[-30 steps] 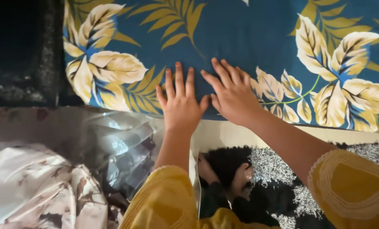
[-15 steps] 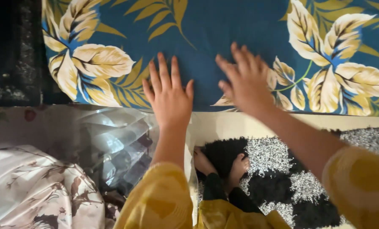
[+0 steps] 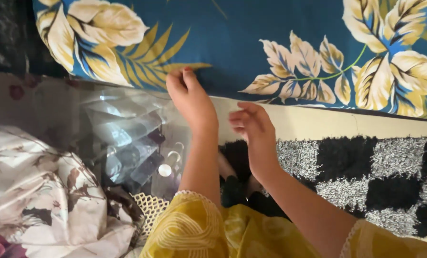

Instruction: Smoothing a floral bedsheet onto a bed with a black headboard.

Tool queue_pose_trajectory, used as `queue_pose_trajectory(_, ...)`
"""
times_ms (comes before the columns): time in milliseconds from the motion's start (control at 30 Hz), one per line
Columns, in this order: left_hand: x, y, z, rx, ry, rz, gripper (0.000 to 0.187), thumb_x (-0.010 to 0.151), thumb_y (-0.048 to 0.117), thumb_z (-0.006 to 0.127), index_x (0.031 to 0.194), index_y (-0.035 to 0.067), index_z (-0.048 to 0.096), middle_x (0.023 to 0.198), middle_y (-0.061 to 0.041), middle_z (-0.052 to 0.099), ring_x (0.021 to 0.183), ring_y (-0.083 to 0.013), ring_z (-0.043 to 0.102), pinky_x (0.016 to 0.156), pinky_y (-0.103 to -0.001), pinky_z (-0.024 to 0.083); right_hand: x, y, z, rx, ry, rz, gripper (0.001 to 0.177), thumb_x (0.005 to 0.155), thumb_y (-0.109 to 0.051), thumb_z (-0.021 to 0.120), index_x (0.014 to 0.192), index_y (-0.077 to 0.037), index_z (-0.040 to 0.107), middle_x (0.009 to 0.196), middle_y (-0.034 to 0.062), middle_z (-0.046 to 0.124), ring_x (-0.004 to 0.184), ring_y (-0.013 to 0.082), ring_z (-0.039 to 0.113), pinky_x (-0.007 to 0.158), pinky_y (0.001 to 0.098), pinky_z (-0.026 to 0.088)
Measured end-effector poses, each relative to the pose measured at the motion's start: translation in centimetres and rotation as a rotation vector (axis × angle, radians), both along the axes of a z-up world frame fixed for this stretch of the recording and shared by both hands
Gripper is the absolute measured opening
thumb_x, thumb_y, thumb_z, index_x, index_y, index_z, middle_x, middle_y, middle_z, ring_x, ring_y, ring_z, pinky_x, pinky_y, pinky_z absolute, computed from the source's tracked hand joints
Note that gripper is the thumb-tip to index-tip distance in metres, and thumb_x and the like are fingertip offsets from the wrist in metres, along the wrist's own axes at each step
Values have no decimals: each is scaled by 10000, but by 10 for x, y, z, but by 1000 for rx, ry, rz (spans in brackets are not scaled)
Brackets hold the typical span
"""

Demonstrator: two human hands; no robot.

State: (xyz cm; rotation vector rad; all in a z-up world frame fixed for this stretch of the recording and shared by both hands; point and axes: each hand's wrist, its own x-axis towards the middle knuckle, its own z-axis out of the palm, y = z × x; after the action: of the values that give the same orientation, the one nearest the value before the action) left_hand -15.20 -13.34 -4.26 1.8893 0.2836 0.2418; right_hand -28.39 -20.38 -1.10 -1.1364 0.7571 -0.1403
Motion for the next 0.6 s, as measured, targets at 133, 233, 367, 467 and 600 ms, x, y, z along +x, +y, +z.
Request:
queue_pose_trajectory(133,3,3,-2,-171,46,43,143,1063,153,574,995,40,519,940,-87,548,873,-217,512,839,-344,477,21,-27,-37,415,-40,-179,267,999,-158,466,1229,-47,543,1153,168,683,1075,326,656,1004,476,498)
queue_pose_trajectory(233,1,2,1,-684,323,234,137,1003,179,537,1084,83,481,958,-42,532,822,-187,490,741,-364,468,28,-53,-50,616,-62,-345,307,988,-202,426,1170,12,549,1176,200,680,1101,355,673,1042,489,499)
queue_pose_trajectory(367,-11,-1,-5,-987,527,237,331,899,83,533,1212,112,428,1076,-47,563,933,-173,558,859,-446,500,25,-68,-58,626,25,-434,290,1011,-173,445,1169,47,549,1196,196,644,1149,342,639,1115,503,484)
queue_pose_trajectory(467,-17,-2,-19,-1061,578,168,497,846,2,504,1327,91,415,1128,-62,567,982,-197,554,921,-474,486,30,-73,-59,624,49,-471,275,1020,-154,442,1183,43,543,1213,196,621,1159,343,613,1127,518,481)
queue_pose_trajectory(600,-20,-6,-24,-1148,598,188,745,777,-82,460,1481,136,345,1161,-103,523,1053,-248,518,1042,-482,453,43,-80,-52,728,-2,-612,364,940,-34,395,1240,76,569,1276,226,611,1176,368,616,1103,537,470)
